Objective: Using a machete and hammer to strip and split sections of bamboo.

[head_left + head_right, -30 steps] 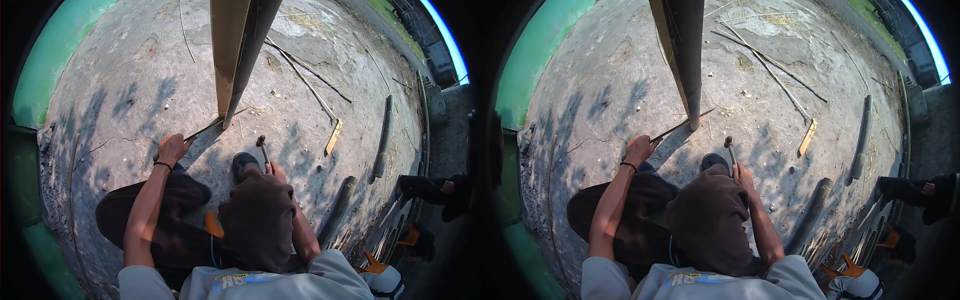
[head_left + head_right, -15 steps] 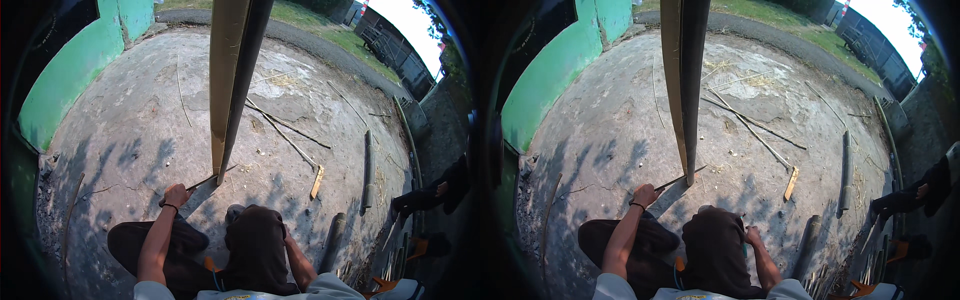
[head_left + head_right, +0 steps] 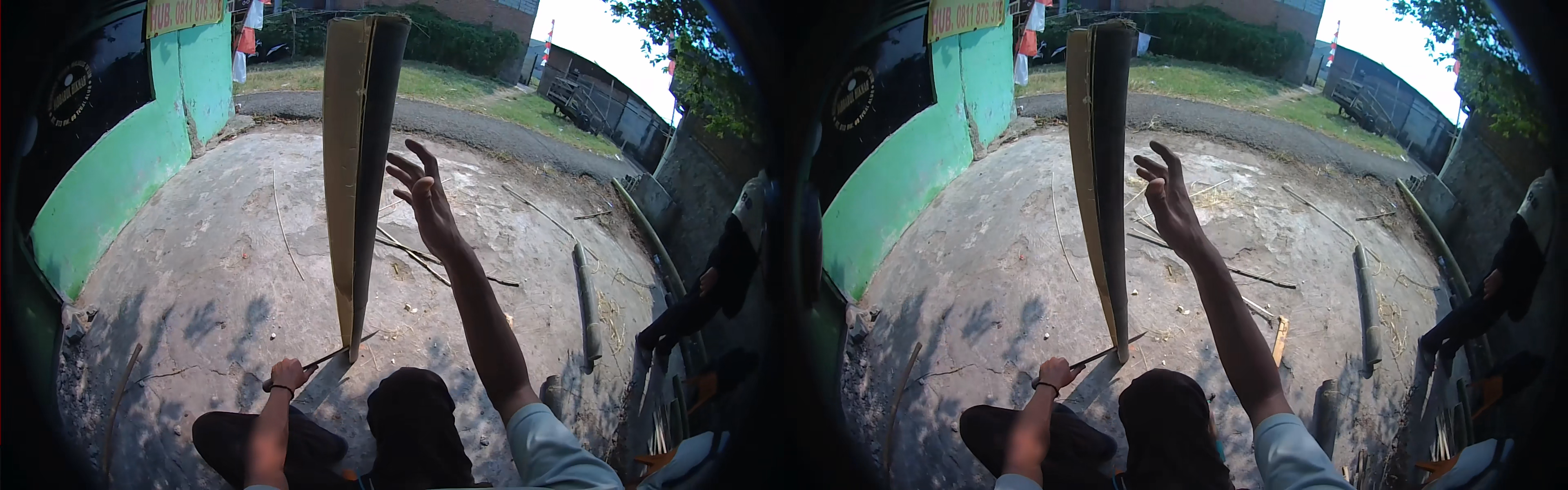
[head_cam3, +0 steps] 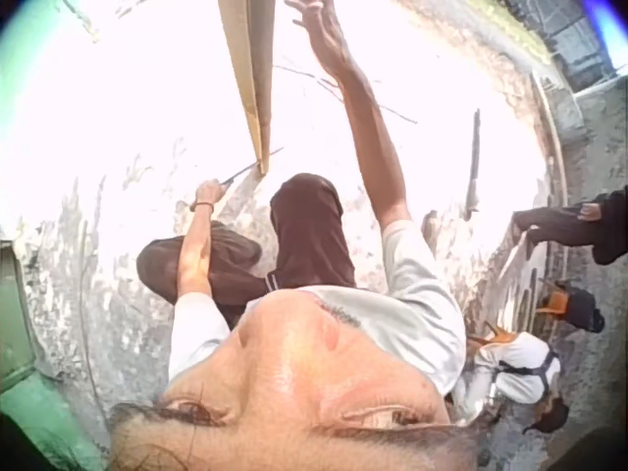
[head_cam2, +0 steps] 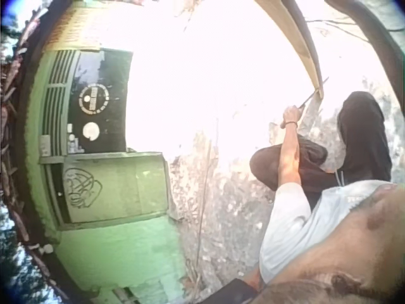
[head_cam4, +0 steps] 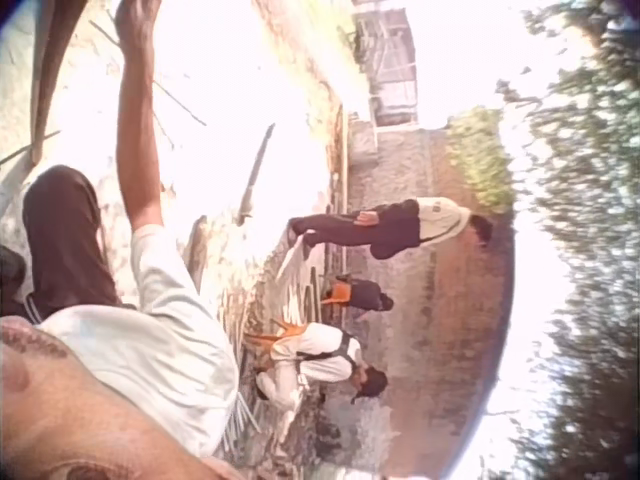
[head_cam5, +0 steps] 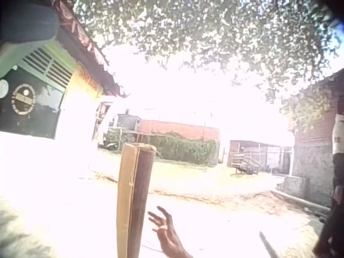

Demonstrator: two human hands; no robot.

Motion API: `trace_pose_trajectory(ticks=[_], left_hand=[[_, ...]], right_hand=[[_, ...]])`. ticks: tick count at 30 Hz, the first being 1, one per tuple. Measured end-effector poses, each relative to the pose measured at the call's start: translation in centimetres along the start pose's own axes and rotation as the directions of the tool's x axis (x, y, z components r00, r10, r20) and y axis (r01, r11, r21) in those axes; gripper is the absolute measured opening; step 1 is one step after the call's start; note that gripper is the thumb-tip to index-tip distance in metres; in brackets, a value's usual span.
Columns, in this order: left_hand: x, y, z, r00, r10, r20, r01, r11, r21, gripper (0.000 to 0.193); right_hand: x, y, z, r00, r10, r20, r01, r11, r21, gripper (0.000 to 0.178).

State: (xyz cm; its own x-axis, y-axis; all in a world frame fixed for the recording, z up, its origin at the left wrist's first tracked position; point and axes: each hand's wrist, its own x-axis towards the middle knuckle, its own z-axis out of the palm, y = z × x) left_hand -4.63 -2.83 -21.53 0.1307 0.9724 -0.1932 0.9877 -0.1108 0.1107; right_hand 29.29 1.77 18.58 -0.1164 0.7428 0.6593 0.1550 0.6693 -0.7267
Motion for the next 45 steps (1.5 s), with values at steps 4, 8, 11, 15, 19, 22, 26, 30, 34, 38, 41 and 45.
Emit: trace_pose_trajectory(ticks=[4,8,11,15,19,22,26,30,34,38,41,45], left_hand=[[0.1,-0.4,0.1,1.0,-0.018,0.025,0.018,1.0,0.004,0.074],[0.2,-0.5,-0.2,1.0,0.015,-0.025,-0.016,0.999,-0.029,0.07],[0.7,-0.2,-1.2,1.0,-0.001,0.013,0.001,1.0,-0.021,0.072],[1.9,-0.1,-1.9,1.0,0.02,-0.001,-0.02,1.0,-0.019,0.073],[3.2,-0.8,-2.4,1.0,-0.027,-0.013,0.026,1.0,-0.011,0.074],[4.5,-1.4,-3.3,0.997,-0.066,-0.029,0.066,0.998,0.006,0.072],[6.3,-1.6,-4.4,0.993,-0.102,-0.058,0.1,0.994,-0.037,0.071],[7.9,-1.2,-5.9,0.992,-0.117,-0.045,0.116,0.993,-0.029,0.072],[8.3,-2.4,-5.6,0.994,-0.107,0.012,0.108,0.994,-0.02,0.072],[8.2,-4.2,-4.9,0.986,-0.144,0.087,0.145,0.989,-0.002,0.068],[8.1,-3.6,-4.8,0.985,-0.13,0.11,0.132,0.991,-0.012,0.065],[7.9,-2.5,-5.0,0.972,-0.168,0.163,0.177,0.983,-0.041,0.067]], right_hand=[[1.3,0.7,3.1,0.999,0.05,0.011,-0.048,0.995,-0.09,0.101],[1.9,3.3,5.3,0.997,-0.021,-0.077,0.029,0.994,0.11,0.082],[2.5,3.5,7.0,0.949,-0.213,-0.234,0.207,0.977,-0.049,0.076],[3.0,4.2,5.9,0.962,-0.1,-0.254,0.112,0.993,0.03,0.068],[4.5,5.3,5.5,0.978,-0.039,-0.205,0.048,0.998,0.039,0.066],[6.0,5.8,7.0,0.954,-0.212,-0.21,0.233,0.969,0.078,0.067],[8.8,7.6,7.9,0.977,-0.166,-0.131,0.181,0.976,0.119,0.069],[11.4,11.3,7.9,0.999,-0.014,-0.05,0.023,0.981,0.191,0.069],[12.3,11.3,9.5,0.988,0.018,-0.154,-0.031,0.996,-0.082,0.101],[8.2,9.4,9.6,0.995,0.075,0.063,-0.067,0.991,-0.118,0.081],[1.5,13.4,8.0,0.997,-0.071,-0.013,0.066,0.972,-0.226,0.069],[-18.6,20.9,3.5,0.815,0.568,-0.109,-0.575,0.775,-0.261,0.049]])
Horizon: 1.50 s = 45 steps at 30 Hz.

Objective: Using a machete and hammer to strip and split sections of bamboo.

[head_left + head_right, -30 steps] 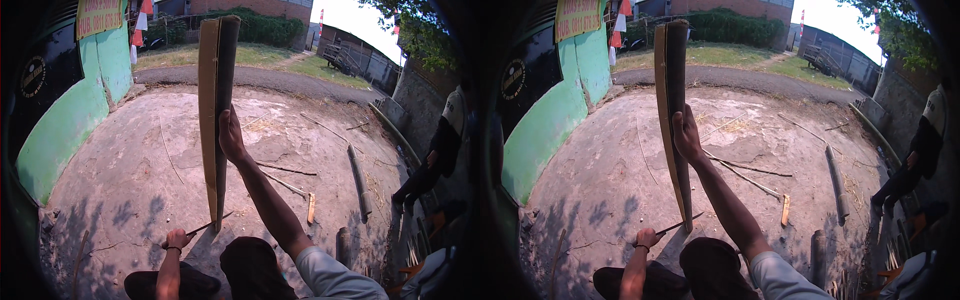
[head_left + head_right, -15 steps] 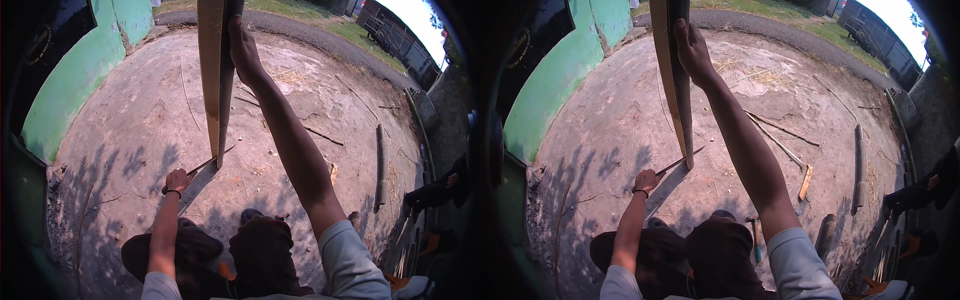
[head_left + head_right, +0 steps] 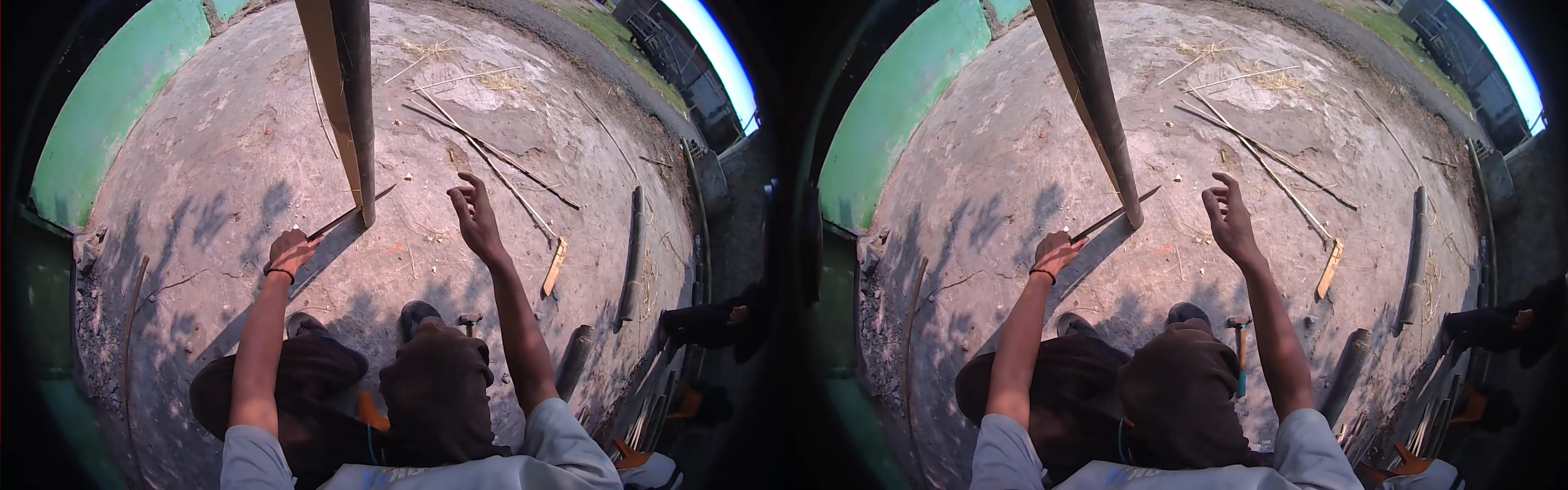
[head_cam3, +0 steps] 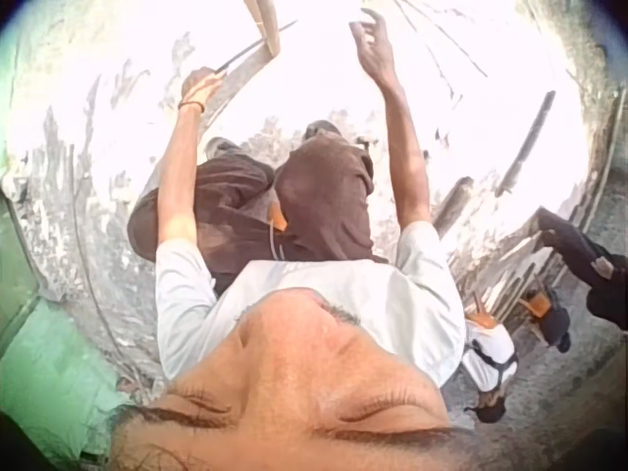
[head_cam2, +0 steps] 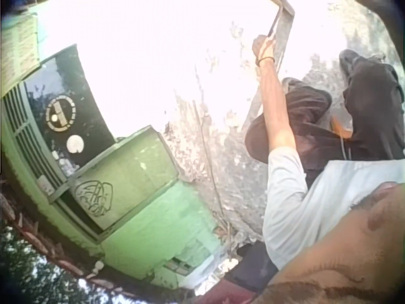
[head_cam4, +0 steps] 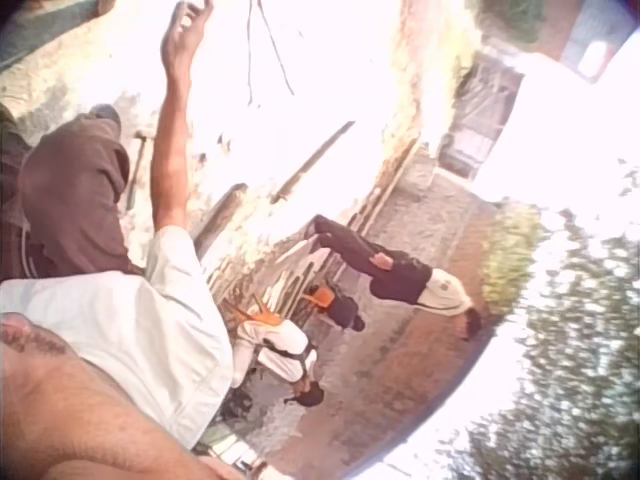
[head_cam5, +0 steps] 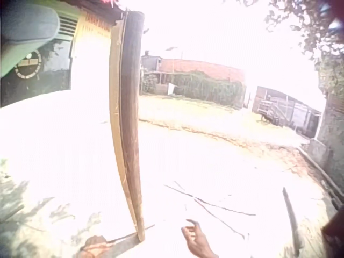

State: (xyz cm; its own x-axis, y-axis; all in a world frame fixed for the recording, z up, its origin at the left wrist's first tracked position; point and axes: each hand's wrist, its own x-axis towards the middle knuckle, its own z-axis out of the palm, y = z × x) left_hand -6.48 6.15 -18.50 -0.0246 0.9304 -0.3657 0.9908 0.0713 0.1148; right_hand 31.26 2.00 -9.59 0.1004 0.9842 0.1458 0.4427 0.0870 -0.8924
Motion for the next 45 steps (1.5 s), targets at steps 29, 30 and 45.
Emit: trace_pose_trajectory(ticks=[29,30,45], left_hand=[[-0.4,1.3,-0.3,0.999,-0.027,-0.027,0.027,1.0,-0.006,0.065],[-0.3,1.7,-0.6,0.999,-0.027,-0.029,0.027,1.0,-0.004,0.065],[-0.1,3.0,-0.9,0.984,-0.124,0.125,0.127,0.992,-0.021,0.066]], right_hand=[[-28.5,19.0,-1.4,0.615,0.776,0.142,-0.788,0.61,0.08,0.036],[-26.9,17.4,-1.8,0.641,0.751,0.161,-0.762,0.648,0.013,0.043],[-2.5,9.9,6.9,0.889,0.342,0.304,-0.321,0.94,-0.118,0.043]])
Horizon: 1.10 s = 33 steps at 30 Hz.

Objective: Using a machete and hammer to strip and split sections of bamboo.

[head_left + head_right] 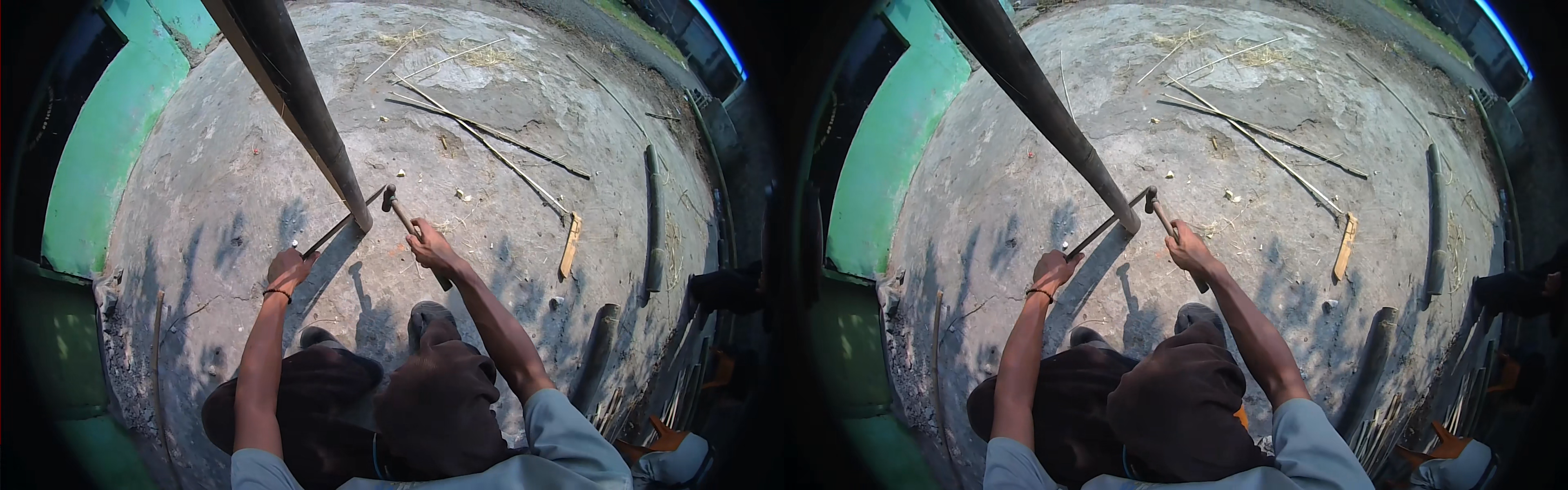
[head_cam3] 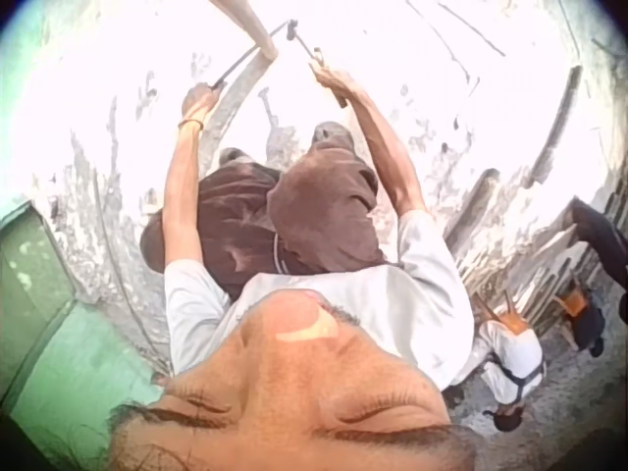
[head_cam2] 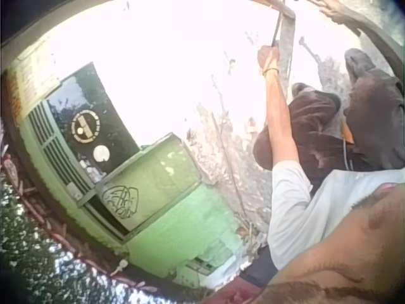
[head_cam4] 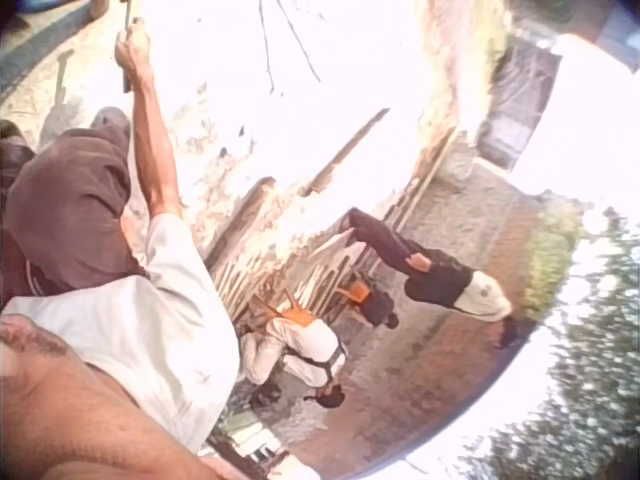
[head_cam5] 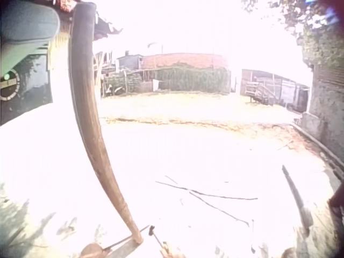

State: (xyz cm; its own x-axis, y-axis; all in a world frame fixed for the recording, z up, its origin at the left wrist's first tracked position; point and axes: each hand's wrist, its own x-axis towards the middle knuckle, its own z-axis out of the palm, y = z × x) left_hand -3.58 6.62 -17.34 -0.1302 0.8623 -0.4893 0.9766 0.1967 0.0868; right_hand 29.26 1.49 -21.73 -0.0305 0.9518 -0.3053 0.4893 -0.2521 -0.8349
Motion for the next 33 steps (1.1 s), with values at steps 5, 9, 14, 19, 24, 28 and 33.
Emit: trace_pose_trajectory(ticks=[5,9,14,19,24,28,33], left_hand=[[0.1,-2.8,-1.3,0.998,0.03,-0.061,-0.028,0.999,0.03,0.061],[0.7,-1.9,-1.5,0.995,0.082,-0.064,-0.08,0.996,0.034,0.062],[2.0,-1.2,1.0,0.979,0.138,-0.153,-0.13,0.99,0.057,0.064],[0.9,-3.2,-1.0,0.987,0.107,-0.122,-0.095,0.991,0.097,0.066],[1.8,-1.2,-0.7,0.984,0.137,-0.111,-0.127,0.988,0.091,0.065],[1.7,-0.9,0.0,0.986,0.131,-0.107,-0.127,0.991,0.045,0.063],[1.3,-1.7,-0.7,0.992,0.105,-0.069,-0.102,0.994,0.042,0.06]], right_hand=[[-1.0,-6.7,1.8,0.954,-0.228,-0.196,0.25,0.963,0.097,0.037],[0.9,-3.7,4.0,0.916,-0.325,-0.236,0.31,0.946,-0.097,0.029],[2.4,0.4,4.9,0.973,-0.191,-0.13,0.187,0.981,-0.047,0.028],[-1.3,-8.6,2.1,0.96,-0.193,-0.202,0.225,0.962,0.153,0.03],[-1.4,-6.0,3.1,0.871,-0.29,-0.398,0.351,0.932,0.09,0.024],[-1.8,3.5,5.9,0.989,0.039,-0.144,-0.02,0.992,0.128,0.036],[-8.8,12.8,6.2,0.963,0.21,-0.171,-0.168,0.959,0.229,0.038]])
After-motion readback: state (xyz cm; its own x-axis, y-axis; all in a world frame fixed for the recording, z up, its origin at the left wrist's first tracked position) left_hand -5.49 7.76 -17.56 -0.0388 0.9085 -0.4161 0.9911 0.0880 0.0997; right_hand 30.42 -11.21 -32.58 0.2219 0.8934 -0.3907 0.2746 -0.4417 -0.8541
